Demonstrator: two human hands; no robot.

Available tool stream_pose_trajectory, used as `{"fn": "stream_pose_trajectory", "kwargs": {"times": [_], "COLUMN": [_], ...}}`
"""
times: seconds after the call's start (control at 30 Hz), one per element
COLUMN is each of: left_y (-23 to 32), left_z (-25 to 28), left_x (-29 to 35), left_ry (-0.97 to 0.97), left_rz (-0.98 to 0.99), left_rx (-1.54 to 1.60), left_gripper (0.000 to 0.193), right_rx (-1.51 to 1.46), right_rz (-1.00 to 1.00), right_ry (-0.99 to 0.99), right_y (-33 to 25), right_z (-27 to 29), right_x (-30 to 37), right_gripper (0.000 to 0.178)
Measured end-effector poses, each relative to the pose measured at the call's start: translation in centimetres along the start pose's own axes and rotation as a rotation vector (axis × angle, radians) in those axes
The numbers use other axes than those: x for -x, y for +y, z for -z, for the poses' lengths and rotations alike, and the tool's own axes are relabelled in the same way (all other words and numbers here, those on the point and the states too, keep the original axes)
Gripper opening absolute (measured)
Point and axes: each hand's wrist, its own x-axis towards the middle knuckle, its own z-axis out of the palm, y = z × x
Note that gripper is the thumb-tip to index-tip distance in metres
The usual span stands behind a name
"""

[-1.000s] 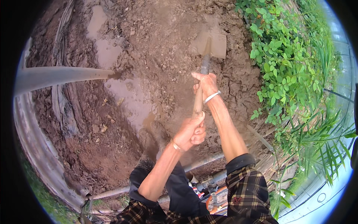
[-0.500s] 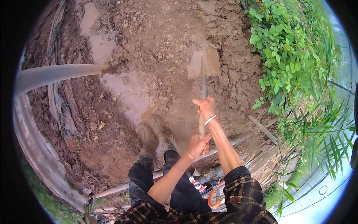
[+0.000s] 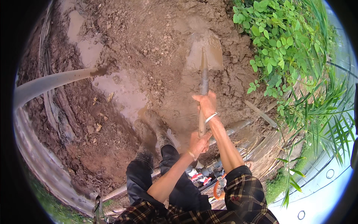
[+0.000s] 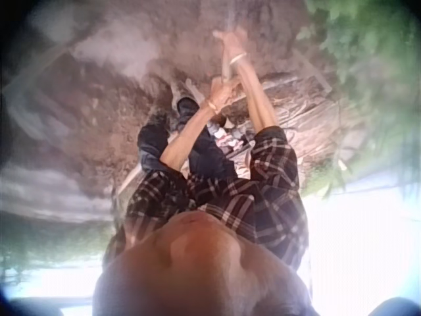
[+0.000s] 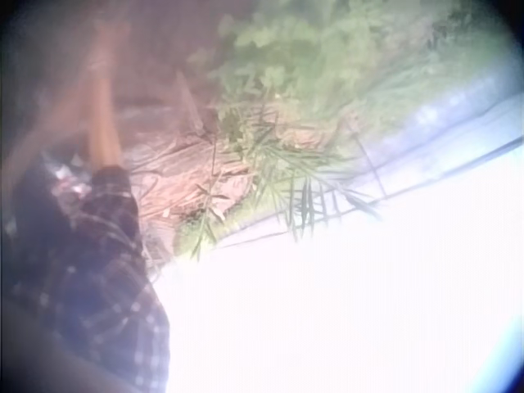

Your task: The person repeatedly strikes and scrapes wet soil with a hoe, breaking up clumps and leveling the surface. The work is performed in a muddy outdoor area with a plastic sheet and vegetation nearby.

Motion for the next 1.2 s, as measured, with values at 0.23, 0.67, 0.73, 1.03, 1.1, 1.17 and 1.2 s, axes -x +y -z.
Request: {"fn": "stream_pose_trajectory", "kwargs": {"times": [0.23,0.67,0.73,1.03,1.1,1.17,1.2], "left_y": [-1.7,-10.2,-9.9,-11.1,-11.2,-11.2,-11.0], "left_z": [0.5,5.6,5.2,8.7,9.5,9.3,9.0], "left_x": [-3.0,-2.4,-4.2,-3.0,-3.9,-4.7,-4.8], "left_ry": [0.052,0.067,0.098,0.079,0.084,0.135,0.211], "left_rz": [-0.202,-0.484,-0.189,-0.58,-0.571,-0.192,-0.003], "left_rx": [-0.2,-0.449,-0.556,-0.619,-0.583,-0.781,-0.935], "left_gripper": [0.035,0.026,0.03,0.026,0.024,0.022,0.022], "right_rx": [-0.238,-0.354,-0.373,-0.443,-0.441,-0.404,-0.413], "right_rz": [0.209,0.064,-0.019,0.025,0.038,-0.099,-0.124], "right_ry": [-0.055,0.077,0.162,0.153,0.189,0.223,0.216], "right_y": [0.3,10.2,9.9,9.8,9.9,10.0,10.2], "right_z": [1.4,3.1,4.1,1.9,1.5,1.7,2.0], "right_x": [-0.7,2.0,-0.9,4.0,3.5,1.5,0.8], "right_gripper": [0.021,0.018,0.017,0.021,0.02,0.019,0.019]}}
